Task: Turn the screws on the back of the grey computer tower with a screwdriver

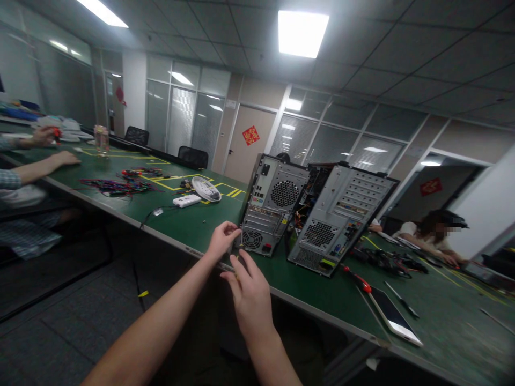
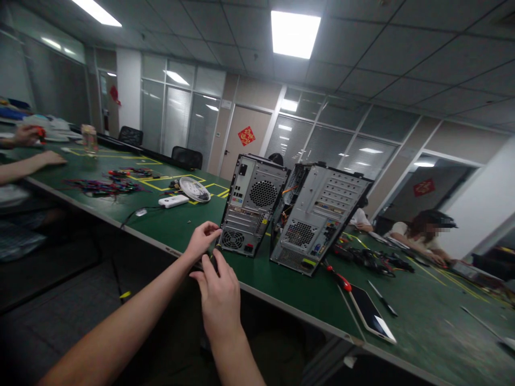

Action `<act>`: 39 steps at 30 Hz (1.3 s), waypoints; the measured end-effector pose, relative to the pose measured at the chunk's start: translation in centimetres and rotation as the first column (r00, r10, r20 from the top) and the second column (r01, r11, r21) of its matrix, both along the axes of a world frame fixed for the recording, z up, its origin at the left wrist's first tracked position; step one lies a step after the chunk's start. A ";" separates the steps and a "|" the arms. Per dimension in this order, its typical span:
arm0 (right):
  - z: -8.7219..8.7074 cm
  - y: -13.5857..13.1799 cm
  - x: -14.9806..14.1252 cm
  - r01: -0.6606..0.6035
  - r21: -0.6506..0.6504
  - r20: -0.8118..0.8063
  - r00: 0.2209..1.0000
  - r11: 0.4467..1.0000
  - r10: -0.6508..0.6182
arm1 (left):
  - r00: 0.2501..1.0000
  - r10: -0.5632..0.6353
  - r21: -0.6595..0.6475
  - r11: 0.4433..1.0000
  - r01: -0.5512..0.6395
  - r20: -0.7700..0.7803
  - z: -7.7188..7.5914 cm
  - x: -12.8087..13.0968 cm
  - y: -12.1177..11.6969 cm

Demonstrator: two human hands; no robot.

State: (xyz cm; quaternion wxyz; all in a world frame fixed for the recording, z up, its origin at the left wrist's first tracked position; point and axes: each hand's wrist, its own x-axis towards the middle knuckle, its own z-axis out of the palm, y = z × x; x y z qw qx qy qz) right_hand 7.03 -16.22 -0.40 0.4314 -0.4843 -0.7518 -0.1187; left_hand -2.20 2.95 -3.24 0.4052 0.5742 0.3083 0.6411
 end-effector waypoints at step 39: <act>0.5 -0.5 0.2 -0.049 0.023 -0.339 0.939 0.999 0.054 | 0.985 0.072 -0.004 0.997 -0.074 -0.154 -0.9 0.5 0.2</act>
